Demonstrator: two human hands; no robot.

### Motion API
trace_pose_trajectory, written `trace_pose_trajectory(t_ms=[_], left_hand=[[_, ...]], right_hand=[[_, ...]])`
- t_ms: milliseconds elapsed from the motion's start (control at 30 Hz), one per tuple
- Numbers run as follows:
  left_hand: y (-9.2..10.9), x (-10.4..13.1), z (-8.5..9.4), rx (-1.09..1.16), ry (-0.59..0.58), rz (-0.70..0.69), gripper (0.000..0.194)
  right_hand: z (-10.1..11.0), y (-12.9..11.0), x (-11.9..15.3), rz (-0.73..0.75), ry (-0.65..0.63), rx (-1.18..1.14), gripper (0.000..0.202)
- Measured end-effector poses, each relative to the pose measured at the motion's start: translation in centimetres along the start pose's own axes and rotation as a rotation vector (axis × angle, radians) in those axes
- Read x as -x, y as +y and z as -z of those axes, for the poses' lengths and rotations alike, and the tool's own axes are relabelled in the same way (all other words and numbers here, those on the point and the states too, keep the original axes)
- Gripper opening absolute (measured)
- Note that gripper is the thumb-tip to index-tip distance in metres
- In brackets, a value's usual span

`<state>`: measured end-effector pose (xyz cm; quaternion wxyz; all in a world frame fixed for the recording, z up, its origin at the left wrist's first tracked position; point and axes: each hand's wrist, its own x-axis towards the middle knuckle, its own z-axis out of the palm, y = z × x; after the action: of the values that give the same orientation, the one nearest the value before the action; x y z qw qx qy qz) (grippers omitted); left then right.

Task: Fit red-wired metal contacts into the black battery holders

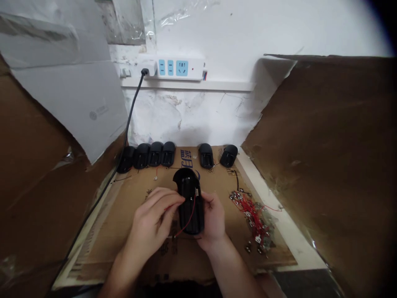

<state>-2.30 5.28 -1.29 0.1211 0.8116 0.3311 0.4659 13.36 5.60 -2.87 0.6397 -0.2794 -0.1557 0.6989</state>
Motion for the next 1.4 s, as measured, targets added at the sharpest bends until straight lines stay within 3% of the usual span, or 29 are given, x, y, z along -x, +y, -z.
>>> trace_pose_trajectory(t_ms=[467, 700, 800, 1400], left_hand=[[1.0, -0.6, 0.3, -0.032, -0.054, 0.001, 0.029], [1.4, -2.1, 0.1, -0.015, -0.098, 0.196, 0.015], [1.5, -2.4, -0.3, -0.002, -0.113, 0.198, 0.012], [1.3, -0.1, -2.7, 0.163, 0.097, 0.268, 0.012]], right_hand=[[0.0, -0.2, -0.1, -0.04, 0.002, 0.006, 0.032], [-0.1, -0.8, -0.2, -0.01, 0.067, -0.05, 0.02], [-0.3, -1.2, -0.1, -0.012, 0.103, -0.08, 0.02], [-0.1, -0.4, 0.3, 0.011, 0.014, -0.078, 0.017]])
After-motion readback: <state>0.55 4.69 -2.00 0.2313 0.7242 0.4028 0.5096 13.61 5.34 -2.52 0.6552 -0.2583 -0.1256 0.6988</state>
